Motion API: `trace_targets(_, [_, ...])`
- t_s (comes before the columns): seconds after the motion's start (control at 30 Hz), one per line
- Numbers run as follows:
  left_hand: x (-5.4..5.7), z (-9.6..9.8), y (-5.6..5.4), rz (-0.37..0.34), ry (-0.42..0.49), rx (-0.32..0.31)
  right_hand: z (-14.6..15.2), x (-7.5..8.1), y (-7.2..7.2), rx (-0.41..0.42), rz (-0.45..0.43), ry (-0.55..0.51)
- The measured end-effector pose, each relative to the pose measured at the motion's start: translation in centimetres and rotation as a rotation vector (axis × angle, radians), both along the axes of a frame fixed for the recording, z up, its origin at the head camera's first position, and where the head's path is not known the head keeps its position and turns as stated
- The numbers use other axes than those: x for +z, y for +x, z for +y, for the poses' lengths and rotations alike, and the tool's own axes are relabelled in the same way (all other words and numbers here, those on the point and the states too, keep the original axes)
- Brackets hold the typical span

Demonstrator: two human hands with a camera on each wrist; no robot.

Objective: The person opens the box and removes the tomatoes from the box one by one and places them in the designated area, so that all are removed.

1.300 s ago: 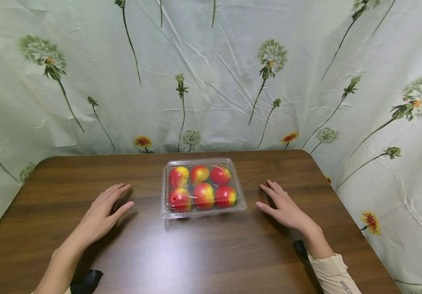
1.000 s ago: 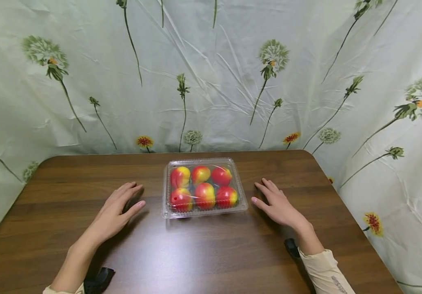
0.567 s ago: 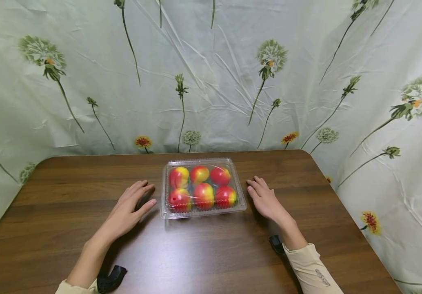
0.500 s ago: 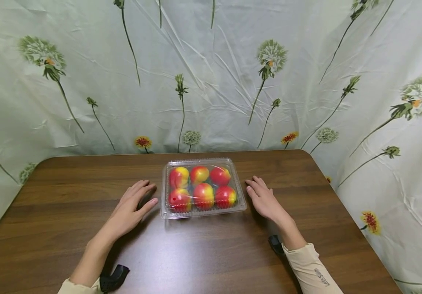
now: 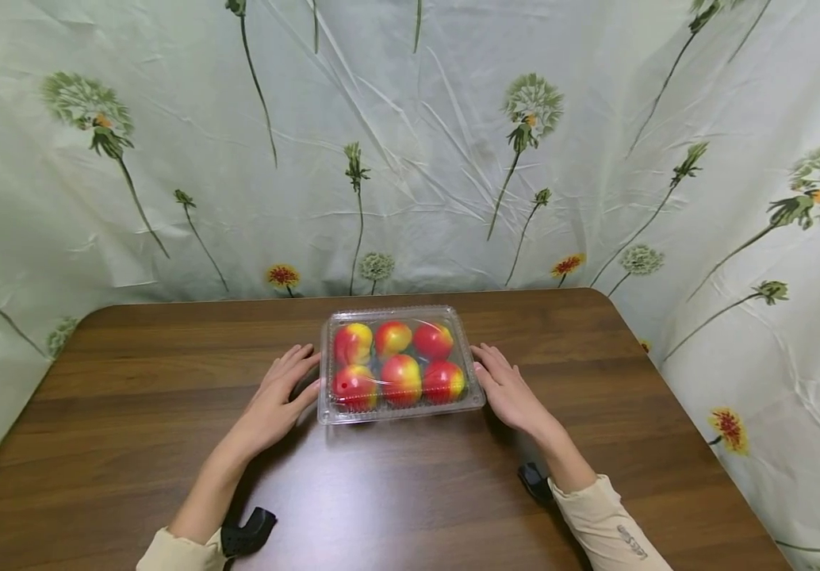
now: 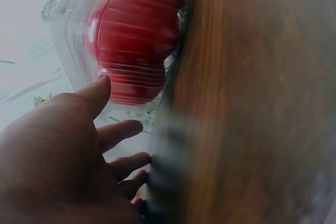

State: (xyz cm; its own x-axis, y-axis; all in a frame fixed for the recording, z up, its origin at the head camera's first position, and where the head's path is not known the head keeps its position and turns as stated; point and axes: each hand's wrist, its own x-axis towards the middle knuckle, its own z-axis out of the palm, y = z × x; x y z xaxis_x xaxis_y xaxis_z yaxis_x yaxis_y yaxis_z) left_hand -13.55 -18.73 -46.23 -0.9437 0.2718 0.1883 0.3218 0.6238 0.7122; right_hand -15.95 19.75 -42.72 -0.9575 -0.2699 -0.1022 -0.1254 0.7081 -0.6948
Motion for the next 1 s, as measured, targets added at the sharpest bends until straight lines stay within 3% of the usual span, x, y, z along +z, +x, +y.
trace_targets(0.1, [-0.3,0.4,0.0,0.035,0.031,0.006,-0.1,0.0,0.0,-0.059,0.041,-0.070])
trace_targets(0.3, [-0.8,1.0,0.1,0.084,0.085,0.024,-0.4,-0.3,0.0,-0.197,-0.023,-0.482])
trace_targets(0.37, [-0.9,1.2,0.0,0.086,0.101,0.027,-0.5,-0.4,0.1,-0.228,-0.040,-0.554])
trace_targets(0.63, [-0.9,1.2,0.3,0.037,0.208,0.102,-0.7,-0.5,0.2,-0.288,-0.012,-0.608])
trace_targets(0.73, [-0.8,1.1,0.5,-0.005,0.316,0.126,-0.8,-0.4,0.4,-0.307,-0.011,-0.587])
trace_targets(0.9, [-0.5,0.8,0.7,-0.078,0.577,0.069,-1.3,-0.3,0.7,-0.309,0.031,-0.488])
trace_targets(1.0, [-0.5,0.5,0.8,-0.104,0.638,0.020,-1.6,-0.2,0.8,-0.302,0.030,-0.465])
